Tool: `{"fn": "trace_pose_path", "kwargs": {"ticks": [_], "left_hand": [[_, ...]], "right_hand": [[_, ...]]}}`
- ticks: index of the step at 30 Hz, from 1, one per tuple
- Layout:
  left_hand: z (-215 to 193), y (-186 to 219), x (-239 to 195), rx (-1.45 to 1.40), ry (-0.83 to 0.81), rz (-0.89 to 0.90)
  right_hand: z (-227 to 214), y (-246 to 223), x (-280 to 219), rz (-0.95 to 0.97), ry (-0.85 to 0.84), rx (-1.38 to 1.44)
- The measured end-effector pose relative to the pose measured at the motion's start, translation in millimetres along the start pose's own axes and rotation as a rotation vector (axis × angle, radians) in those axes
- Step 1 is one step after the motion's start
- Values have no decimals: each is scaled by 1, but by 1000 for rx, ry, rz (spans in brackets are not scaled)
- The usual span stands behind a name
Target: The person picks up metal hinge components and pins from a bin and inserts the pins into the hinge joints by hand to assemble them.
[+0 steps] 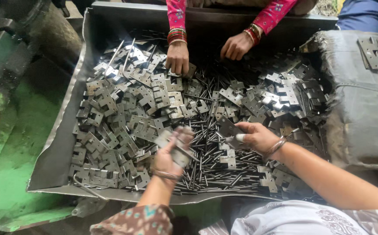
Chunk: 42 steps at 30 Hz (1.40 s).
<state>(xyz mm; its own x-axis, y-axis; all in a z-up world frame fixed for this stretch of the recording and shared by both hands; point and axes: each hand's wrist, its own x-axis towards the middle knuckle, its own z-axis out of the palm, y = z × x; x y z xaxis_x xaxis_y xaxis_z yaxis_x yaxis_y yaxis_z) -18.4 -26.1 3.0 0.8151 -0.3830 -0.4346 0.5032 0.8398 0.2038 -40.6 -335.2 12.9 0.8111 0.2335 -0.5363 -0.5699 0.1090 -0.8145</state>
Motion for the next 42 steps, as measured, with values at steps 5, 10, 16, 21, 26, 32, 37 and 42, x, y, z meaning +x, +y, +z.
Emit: {"fn": "trace_pose_path", "kwargs": {"ticks": [5, 10, 16, 21, 26, 32, 37, 42], "left_hand": [[10, -61, -5, -212, -240, -95], [5, -92, 8, 129, 80, -82], [-6, -8, 49, 1839, -137, 757], [-18, 88, 58, 2837, 234, 494], [-32, 79, 66, 2910, 448, 381], [-50, 78, 67, 2185, -114, 972], [-40, 33, 39, 2213, -369, 796], [-5, 21, 17, 1384, -169, 567]], "right_hand": [[73, 10, -12, -468, 44, -735], [81, 8, -17, -722, -122, -1178], [18, -26, -13, -276, 54, -242], [-37, -41, -43, -377, 279, -99], [-161, -58, -94, -940, 1149, -1225], [-256, -31, -159, -160, 1258, -1593], [-172, -65, -142, 136, 1206, -1813], [-31, -62, -48, -402, 281, -1859]]}}
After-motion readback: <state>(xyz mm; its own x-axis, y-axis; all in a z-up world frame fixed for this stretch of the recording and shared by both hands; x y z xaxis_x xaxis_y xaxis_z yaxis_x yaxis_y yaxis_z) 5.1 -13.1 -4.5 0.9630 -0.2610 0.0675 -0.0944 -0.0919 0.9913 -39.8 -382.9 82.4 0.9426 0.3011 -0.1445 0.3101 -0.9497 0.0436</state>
